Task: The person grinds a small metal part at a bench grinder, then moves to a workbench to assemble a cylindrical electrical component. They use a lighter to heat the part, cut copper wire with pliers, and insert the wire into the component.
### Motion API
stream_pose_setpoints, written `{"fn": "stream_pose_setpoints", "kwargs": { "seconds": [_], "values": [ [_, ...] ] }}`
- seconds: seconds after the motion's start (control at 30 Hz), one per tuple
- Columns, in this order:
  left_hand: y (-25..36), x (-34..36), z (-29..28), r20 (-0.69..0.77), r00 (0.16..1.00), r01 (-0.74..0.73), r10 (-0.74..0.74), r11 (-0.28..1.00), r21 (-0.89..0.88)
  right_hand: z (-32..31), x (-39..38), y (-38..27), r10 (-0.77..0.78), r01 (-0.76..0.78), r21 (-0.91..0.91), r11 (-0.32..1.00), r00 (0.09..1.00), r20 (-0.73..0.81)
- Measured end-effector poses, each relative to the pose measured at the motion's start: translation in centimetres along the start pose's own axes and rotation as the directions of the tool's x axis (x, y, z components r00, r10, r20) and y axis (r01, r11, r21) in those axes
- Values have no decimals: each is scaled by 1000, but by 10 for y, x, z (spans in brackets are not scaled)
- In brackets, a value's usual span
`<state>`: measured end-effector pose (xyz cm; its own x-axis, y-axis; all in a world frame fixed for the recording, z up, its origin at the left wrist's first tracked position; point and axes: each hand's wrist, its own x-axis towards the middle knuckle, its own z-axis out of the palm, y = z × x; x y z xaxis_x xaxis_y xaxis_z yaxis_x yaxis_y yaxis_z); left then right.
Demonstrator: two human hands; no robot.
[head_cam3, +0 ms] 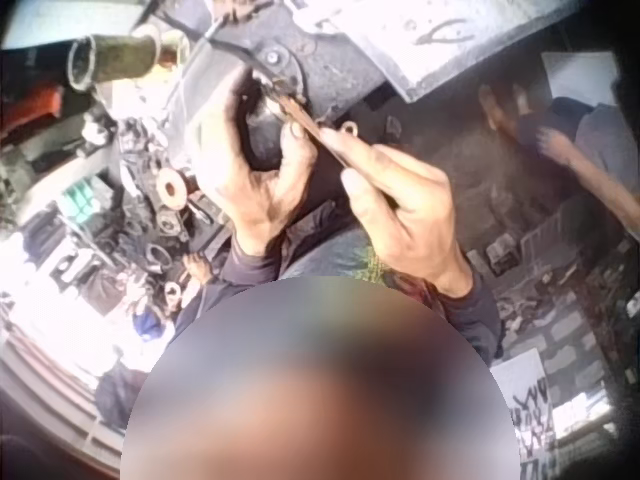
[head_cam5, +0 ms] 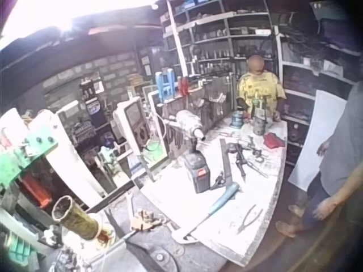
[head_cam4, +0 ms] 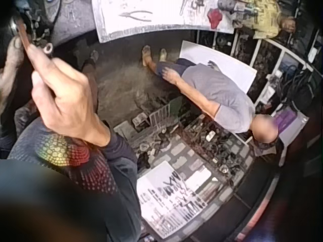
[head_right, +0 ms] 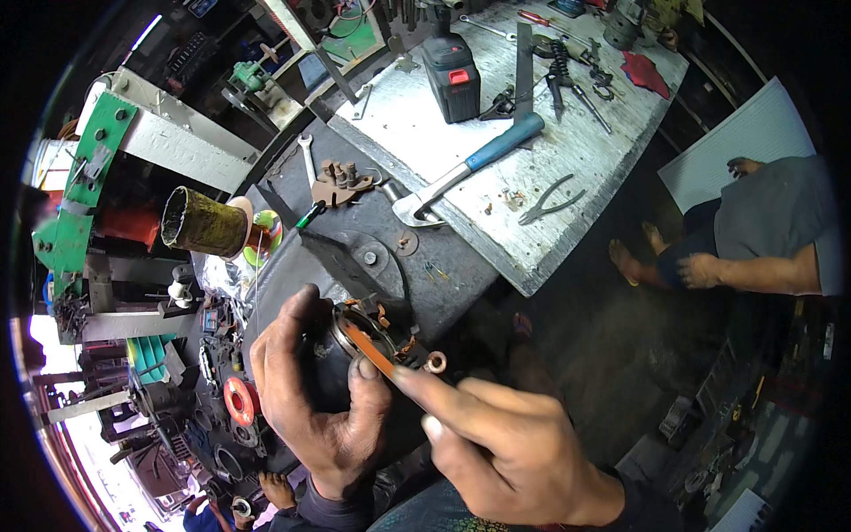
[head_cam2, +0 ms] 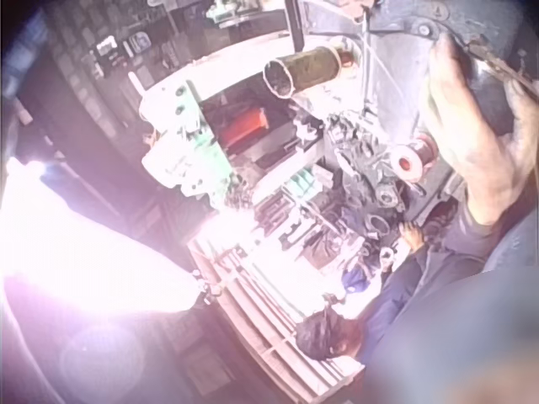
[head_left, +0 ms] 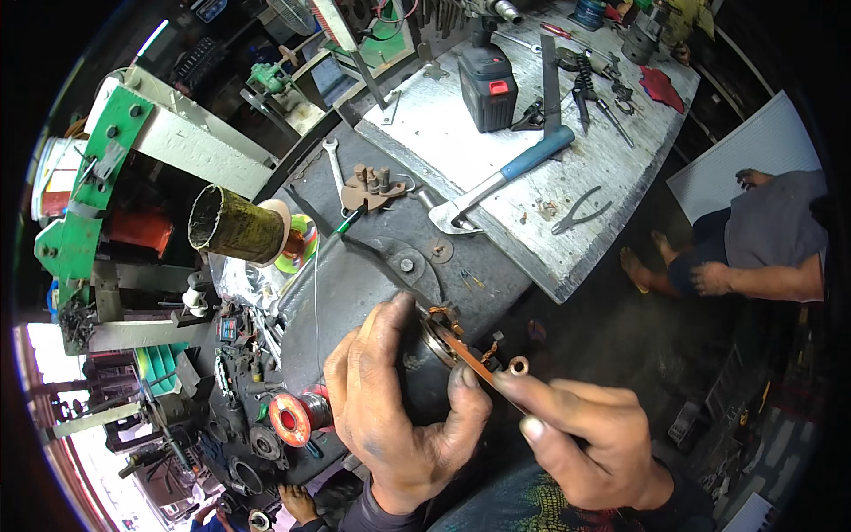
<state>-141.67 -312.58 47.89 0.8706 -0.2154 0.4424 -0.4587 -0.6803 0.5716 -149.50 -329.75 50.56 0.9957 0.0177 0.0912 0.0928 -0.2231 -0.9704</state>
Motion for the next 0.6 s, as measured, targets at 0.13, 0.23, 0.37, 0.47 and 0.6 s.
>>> {"fn": "stream_pose_setpoints", "kwargs": {
  "seconds": [0.13, 0.23, 0.37, 0.47, 0.6],
  "values": [
    [1, 0, 0, 1, 1000, -10, 10, 1000, -3, 1, 0, -3, 12, -11, 24, 1000, 999, -40],
    [2, 0, 1, -7, 1000, 8, -8, 1000, -24, 2, 1, -4, 35, -34, 27, 999, 999, -19],
    [2, 1, 1, 7, 1000, -13, 13, 1000, 6, 0, 3, -4, 37, -35, 66, 997, 999, -28],
    [2, 0, -1, 10, 1000, -3, 3, 1000, 0, -1, 4, -2, 59, -58, 77, 995, 998, -8],
    [2, 1, -2, 31, 999, -8, 8, 1000, 1, 2, 2, 1, 40, -38, 64, 997, 999, -29]
  ]
}}
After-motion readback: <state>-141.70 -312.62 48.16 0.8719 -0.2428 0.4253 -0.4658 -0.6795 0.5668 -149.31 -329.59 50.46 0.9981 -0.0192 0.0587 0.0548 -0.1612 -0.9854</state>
